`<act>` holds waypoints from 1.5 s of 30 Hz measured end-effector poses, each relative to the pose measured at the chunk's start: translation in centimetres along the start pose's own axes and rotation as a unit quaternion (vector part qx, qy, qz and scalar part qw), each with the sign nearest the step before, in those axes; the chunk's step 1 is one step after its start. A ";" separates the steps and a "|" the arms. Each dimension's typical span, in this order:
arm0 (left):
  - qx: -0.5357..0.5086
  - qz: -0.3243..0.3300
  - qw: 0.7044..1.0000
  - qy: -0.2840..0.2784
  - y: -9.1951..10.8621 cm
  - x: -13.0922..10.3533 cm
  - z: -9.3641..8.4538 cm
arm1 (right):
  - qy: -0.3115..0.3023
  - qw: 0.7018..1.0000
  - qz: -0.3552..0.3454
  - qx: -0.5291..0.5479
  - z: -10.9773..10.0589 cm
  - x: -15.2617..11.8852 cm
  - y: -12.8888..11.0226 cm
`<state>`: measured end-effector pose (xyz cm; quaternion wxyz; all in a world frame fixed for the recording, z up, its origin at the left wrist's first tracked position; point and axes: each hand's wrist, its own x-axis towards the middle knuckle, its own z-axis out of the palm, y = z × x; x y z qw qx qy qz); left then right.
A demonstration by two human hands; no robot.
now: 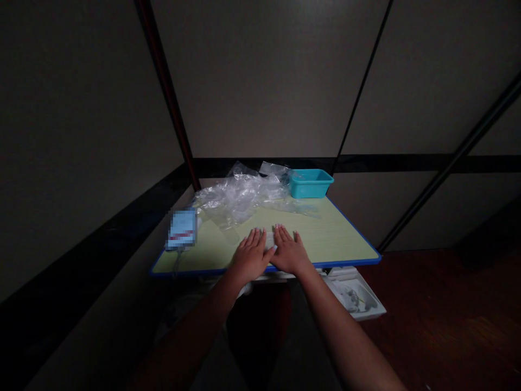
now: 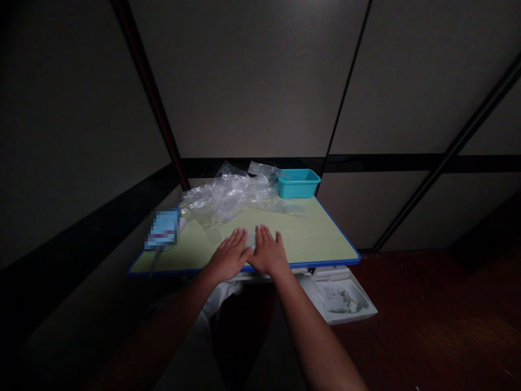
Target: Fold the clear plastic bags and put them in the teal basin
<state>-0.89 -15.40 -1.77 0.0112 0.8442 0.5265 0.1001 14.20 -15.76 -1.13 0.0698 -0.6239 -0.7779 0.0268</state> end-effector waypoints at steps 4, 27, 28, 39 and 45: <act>0.016 -0.011 1.000 -0.008 -0.4 -0.4 -0.3 | -0.005 1.000 -0.001 0.000 -0.1 0.0 0.0; -0.019 -0.028 0.999 -0.015 1.2 0.3 -0.2 | -0.011 1.000 0.008 0.008 -0.3 -0.1 -0.1; -0.015 -0.032 0.999 -0.018 1.2 0.3 -0.3 | -0.013 1.000 0.007 0.010 -0.3 -0.1 -0.1; 0.027 -0.061 0.998 0.011 0.5 -1.2 -0.5 | 0.012 1.000 -0.011 0.011 0.2 -0.1 0.2; 0.034 -0.060 0.997 0.030 0.6 -1.3 -0.3 | 0.105 0.994 -0.023 0.021 -0.5 -0.9 0.4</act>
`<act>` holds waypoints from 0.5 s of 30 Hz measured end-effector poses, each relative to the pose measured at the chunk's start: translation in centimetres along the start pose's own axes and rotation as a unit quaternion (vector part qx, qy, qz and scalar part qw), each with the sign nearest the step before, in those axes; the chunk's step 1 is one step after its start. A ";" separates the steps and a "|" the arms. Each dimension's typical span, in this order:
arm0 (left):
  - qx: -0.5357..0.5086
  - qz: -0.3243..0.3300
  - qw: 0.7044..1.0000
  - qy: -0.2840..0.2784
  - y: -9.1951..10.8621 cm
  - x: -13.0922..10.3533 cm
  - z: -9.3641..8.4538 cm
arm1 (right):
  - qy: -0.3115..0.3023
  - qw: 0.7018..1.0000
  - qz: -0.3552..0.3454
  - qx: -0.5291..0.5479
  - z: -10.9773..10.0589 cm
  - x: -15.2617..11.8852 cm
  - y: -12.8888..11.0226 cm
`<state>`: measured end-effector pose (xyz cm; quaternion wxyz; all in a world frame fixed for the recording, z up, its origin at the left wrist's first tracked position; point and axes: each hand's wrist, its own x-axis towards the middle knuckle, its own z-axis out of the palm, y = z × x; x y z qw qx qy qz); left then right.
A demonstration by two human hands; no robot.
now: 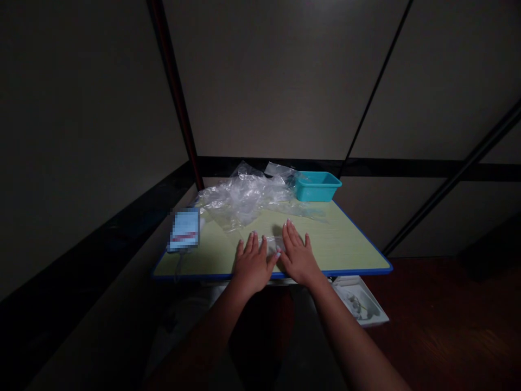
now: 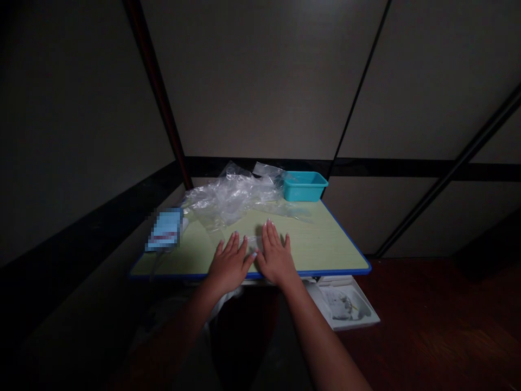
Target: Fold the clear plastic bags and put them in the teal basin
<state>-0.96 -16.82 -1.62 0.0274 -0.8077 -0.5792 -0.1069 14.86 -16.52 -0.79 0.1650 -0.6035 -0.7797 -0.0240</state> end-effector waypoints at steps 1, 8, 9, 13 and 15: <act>0.003 -0.002 1.000 0.003 0.1 0.0 0.0 | 0.010 1.000 0.002 0.007 -0.2 0.0 -0.1; 0.009 0.001 1.000 -0.021 0.1 0.2 0.0 | -0.061 0.994 -0.074 0.052 -0.8 1.2 -1.7; 0.009 0.002 1.000 -0.027 0.1 0.2 -0.1 | -0.075 0.992 -0.081 0.056 -0.7 1.4 -1.9; 0.009 0.000 1.000 -0.025 0.1 0.1 -0.2 | -0.120 0.989 -0.066 0.050 -0.3 1.9 -2.0; 0.007 -0.003 1.000 -0.021 0.1 0.1 -0.2 | -0.130 0.989 -0.059 0.038 -0.3 1.9 -1.7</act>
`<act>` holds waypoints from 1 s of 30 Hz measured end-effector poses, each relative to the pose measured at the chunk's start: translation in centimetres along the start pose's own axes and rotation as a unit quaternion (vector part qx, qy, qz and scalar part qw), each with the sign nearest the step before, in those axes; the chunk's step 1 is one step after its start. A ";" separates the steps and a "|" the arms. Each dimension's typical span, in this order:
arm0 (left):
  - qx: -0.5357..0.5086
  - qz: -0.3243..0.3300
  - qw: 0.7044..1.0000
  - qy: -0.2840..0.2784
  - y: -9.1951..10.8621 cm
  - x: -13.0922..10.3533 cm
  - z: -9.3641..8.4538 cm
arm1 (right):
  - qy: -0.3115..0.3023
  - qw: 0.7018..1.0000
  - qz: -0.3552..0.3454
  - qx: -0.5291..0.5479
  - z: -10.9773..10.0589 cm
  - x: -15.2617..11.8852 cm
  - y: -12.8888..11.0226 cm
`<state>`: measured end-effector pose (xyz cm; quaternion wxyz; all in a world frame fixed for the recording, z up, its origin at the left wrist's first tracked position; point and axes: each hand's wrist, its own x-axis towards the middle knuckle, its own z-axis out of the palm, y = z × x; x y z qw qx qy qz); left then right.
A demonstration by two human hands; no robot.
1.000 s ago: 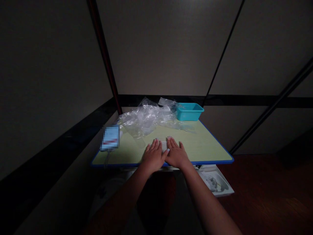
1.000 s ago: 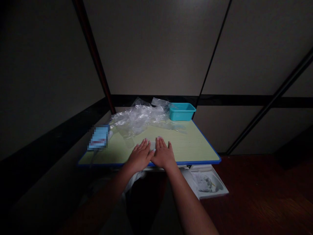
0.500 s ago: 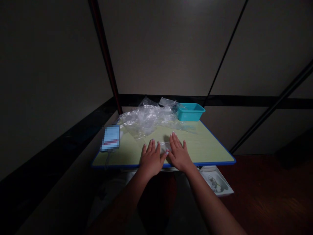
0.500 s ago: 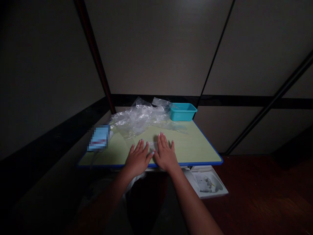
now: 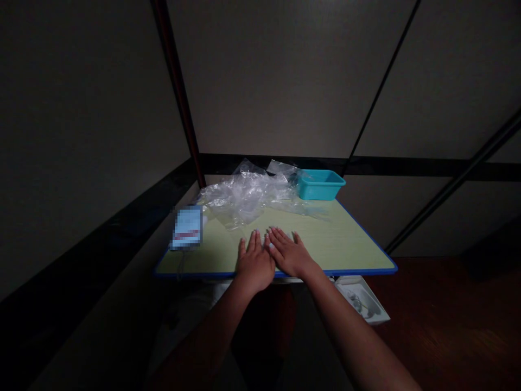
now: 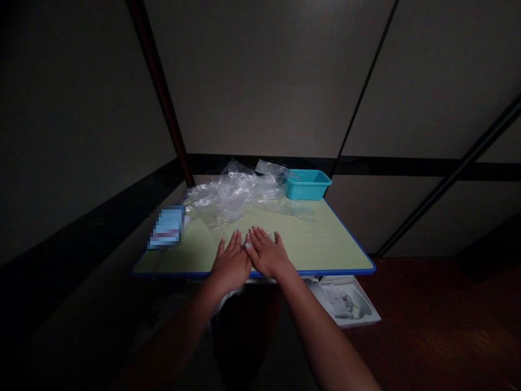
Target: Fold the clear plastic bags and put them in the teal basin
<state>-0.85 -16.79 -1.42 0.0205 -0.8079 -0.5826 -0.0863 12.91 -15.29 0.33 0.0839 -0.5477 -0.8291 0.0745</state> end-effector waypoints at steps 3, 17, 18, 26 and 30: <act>-0.006 -0.002 1.000 0.003 0.0 0.0 0.1 | -0.012 1.000 0.009 -0.016 -0.2 -0.3 0.7; -0.008 0.002 1.000 0.014 -0.4 0.0 0.6 | 0.001 0.998 0.049 -0.030 0.1 -0.9 3.2; -0.008 0.002 1.000 0.015 -0.4 0.0 0.6 | 0.002 0.999 0.041 -0.018 0.1 -0.9 3.4; -0.015 -0.001 1.000 0.022 -0.4 -0.1 0.6 | 0.202 0.807 0.119 0.542 -2.4 -2.7 6.1; -0.028 0.002 1.000 0.012 -0.3 -0.1 0.3 | 0.120 0.656 0.180 0.723 -4.5 -2.9 7.3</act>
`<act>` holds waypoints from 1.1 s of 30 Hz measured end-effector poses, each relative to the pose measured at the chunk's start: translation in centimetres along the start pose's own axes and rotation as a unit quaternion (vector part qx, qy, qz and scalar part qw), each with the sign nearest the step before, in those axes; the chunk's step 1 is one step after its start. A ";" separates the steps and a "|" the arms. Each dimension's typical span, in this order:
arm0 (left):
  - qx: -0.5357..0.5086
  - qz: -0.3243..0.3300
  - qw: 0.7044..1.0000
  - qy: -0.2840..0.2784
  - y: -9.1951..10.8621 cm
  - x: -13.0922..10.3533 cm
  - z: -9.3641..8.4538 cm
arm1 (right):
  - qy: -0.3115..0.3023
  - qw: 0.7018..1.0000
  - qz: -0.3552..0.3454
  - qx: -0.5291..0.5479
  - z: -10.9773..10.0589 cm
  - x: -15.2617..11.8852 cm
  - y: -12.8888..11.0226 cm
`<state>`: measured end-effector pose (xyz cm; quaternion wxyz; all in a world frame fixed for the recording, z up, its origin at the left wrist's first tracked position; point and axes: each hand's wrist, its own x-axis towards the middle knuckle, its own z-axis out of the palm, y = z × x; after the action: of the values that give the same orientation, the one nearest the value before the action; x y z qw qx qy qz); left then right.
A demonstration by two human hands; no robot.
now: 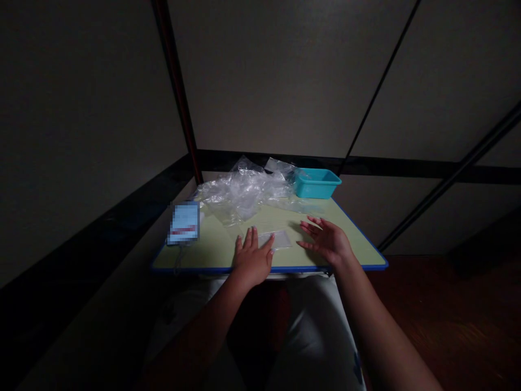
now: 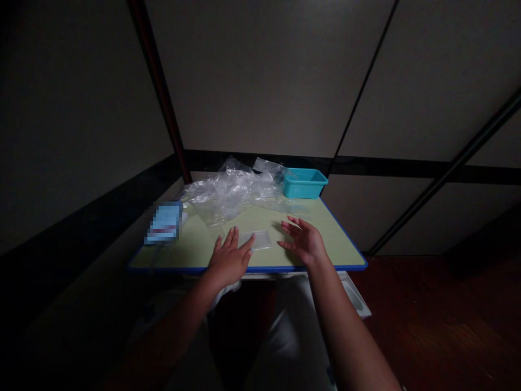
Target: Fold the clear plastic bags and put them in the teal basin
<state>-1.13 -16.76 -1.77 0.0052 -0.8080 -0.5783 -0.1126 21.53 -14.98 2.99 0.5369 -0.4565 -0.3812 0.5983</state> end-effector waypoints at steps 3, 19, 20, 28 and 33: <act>-0.006 -0.001 1.000 -0.001 0.0 0.0 -0.2 | 0.001 0.999 0.038 0.015 0.1 0.6 -0.6; -0.001 -0.003 1.000 0.009 -0.1 0.0 0.0 | -0.018 1.000 0.018 0.000 2.9 2.2 0.5; -0.001 -0.002 1.000 0.010 -0.1 0.0 0.0 | -0.005 1.000 0.017 -0.014 2.9 2.0 0.7; -0.004 -0.010 1.000 -0.004 0.0 -0.1 -0.3 | 0.032 0.999 0.029 -0.031 3.0 1.0 1.8; -0.004 -0.005 1.000 0.002 0.0 -0.1 -0.2 | 0.015 0.997 0.022 -0.074 3.0 1.3 2.6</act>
<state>-1.20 -16.93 -1.57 0.0025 -0.8046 -0.5822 -0.1171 17.86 -13.98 1.27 0.4941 -0.5118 -0.4060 0.5736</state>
